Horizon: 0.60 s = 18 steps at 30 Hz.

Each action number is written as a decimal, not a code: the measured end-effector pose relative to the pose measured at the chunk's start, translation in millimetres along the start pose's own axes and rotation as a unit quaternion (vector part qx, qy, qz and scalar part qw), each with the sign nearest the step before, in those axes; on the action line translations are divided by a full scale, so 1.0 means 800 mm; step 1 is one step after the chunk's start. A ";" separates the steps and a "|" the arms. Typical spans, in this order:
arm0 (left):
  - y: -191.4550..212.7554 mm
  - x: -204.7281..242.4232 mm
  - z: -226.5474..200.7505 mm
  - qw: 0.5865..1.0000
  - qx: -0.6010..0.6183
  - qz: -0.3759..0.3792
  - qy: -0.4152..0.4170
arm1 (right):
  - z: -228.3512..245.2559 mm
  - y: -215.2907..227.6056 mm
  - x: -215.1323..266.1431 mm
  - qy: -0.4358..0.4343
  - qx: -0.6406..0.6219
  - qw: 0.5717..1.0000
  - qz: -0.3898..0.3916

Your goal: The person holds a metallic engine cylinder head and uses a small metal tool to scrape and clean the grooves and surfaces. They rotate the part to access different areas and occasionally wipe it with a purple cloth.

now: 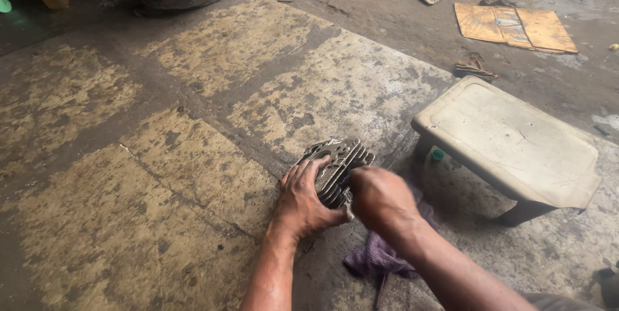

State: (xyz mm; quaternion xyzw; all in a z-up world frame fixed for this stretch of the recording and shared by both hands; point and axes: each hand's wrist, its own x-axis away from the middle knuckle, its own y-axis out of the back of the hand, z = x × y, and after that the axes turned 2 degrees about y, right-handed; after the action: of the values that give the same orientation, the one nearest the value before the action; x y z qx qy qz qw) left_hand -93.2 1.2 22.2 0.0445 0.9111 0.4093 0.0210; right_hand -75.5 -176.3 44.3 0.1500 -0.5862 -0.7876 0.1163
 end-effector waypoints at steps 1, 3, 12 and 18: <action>0.000 0.002 0.002 1.000 -0.003 0.001 0.000 | -0.002 -0.004 -0.006 0.010 0.036 0.999 0.026; 0.001 0.001 0.002 1.000 -0.005 0.000 -0.008 | -0.014 -0.003 -0.023 0.030 0.115 0.990 0.073; -0.003 -0.003 0.008 1.000 0.009 0.006 -0.005 | -0.032 0.000 -0.028 -0.001 0.112 0.989 0.100; -0.005 -0.013 0.012 0.999 0.022 -0.015 -0.040 | -0.051 0.026 -0.031 0.032 0.004 0.975 0.221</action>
State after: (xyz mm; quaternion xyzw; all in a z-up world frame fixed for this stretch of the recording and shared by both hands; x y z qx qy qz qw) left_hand -82.3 5.1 12.8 0.0475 0.9187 0.3869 0.0631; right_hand -37.1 -209.3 56.1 0.0425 -0.6036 -0.7352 0.3055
